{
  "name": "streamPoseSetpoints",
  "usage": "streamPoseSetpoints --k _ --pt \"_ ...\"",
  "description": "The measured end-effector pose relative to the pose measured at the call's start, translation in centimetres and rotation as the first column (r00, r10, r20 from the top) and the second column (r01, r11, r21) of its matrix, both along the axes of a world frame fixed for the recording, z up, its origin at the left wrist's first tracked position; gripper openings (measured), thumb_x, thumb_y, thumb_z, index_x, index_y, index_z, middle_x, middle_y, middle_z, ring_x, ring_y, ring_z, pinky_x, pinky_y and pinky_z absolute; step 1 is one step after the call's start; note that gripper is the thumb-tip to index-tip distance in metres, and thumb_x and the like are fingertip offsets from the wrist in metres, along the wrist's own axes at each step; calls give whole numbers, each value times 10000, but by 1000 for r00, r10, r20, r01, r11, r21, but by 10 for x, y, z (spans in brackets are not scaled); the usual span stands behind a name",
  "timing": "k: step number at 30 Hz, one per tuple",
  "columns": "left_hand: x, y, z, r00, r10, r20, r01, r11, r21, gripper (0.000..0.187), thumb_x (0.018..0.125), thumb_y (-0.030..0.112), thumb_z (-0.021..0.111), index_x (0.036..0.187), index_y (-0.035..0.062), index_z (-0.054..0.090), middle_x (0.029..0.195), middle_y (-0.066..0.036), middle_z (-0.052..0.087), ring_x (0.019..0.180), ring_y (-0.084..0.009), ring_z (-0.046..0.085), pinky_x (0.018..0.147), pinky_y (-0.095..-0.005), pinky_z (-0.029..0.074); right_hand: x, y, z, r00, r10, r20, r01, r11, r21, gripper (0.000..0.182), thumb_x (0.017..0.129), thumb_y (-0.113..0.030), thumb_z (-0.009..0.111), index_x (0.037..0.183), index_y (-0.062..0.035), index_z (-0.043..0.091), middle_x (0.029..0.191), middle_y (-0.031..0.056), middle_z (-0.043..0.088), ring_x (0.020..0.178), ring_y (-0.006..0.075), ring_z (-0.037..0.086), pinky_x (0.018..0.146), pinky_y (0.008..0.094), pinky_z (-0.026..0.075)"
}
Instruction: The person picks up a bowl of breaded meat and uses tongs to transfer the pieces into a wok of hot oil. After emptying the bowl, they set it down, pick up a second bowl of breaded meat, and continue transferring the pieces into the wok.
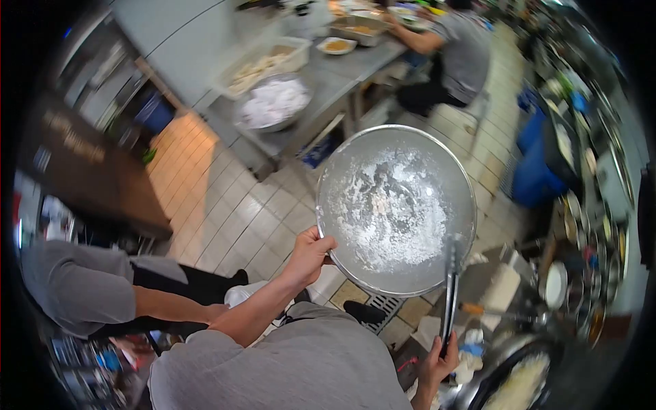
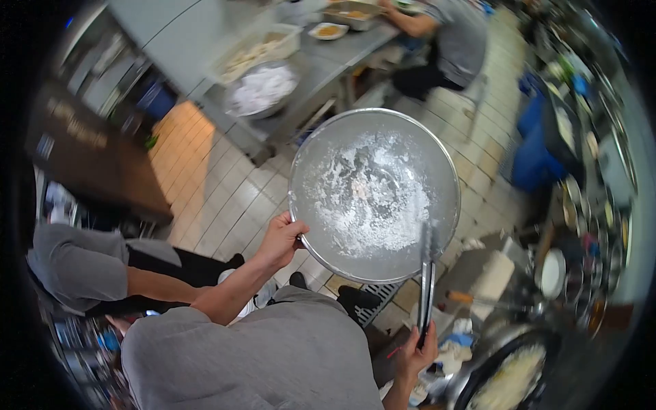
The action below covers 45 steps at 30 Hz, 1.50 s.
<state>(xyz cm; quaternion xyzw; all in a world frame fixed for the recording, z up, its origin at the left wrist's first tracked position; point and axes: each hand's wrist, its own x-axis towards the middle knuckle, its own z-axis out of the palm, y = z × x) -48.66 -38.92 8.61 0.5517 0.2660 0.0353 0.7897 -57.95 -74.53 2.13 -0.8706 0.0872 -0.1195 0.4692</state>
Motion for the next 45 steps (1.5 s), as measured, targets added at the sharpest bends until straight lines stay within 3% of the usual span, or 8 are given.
streamPoseSetpoints --k 5,9,16,24,28,38,39,45 --pt "-14 -67 -3 960 279 22 -279 959 49 144 852 4 577 984 17 635 848 -42 660 670 -127 647 595 -309 587 83 -81 -37 995 15 97 -38 971 236 401 986 -95 578 1344 73 511 928 27 610 758 81 501 643 230 414" --pt "-5 -95 -39 888 455 64 -457 889 30 128 854 2 571 961 25 636 830 -34 655 666 -116 633 603 -308 574 144 -101 -67 998 4 -66 25 899 436 461 1000 -173 593 1401 21 476 793 -17 494 636 54 386 534 218 304" --pt "-2 -133 -58 732 668 134 -668 742 -52 107 857 8 572 951 18 622 851 -36 658 673 -118 634 598 -309 573 190 -128 -160 960 209 -188 -100 879 465 468 1025 -197 553 1409 46 442 784 -8 487 604 64 377 499 233 295" --pt "-29 -121 -43 420 881 215 -882 453 -133 159 855 -5 545 1005 29 585 889 -58 646 724 -162 657 623 -352 581 282 -104 -182 769 639 -13 -618 750 236 504 1017 -153 542 1426 100 389 1248 188 580 1003 210 583 843 309 486" --pt "-64 -88 -32 253 933 256 -952 287 -107 239 859 10 532 1096 39 538 914 -59 639 726 -167 651 606 -346 571 300 -47 -178 719 690 -88 -639 705 308 495 1016 -136 537 1422 104 388 1259 187 574 1036 214 586 878 316 487" --pt "-173 201 -23 -66 934 352 -963 33 -269 320 854 -12 475 1159 -106 452 1100 -217 586 892 -325 677 687 -452 660 236 192 -125 480 873 -91 -839 487 244 480 1001 -116 571 1399 104 417 954 65 596 782 108 494 662 253 425" --pt "-182 239 -17 -99 928 360 -959 8 -283 327 852 -11 474 1160 -118 446 1101 -227 582 899 -339 677 688 -462 663 224 222 -114 464 868 -177 -823 496 276 483 1002 -162 578 1381 100 433 1030 92 600 903 163 557 819 293 471" --pt "-245 442 18 -298 813 501 -929 -127 -346 339 868 -5 444 1164 -165 404 1129 -262 546 965 -401 656 747 -540 652 188 346 -117 465 873 -146 -831 488 267 483 1003 -165 574 1386 94 434 851 10 544 652 58 411 544 229 334"
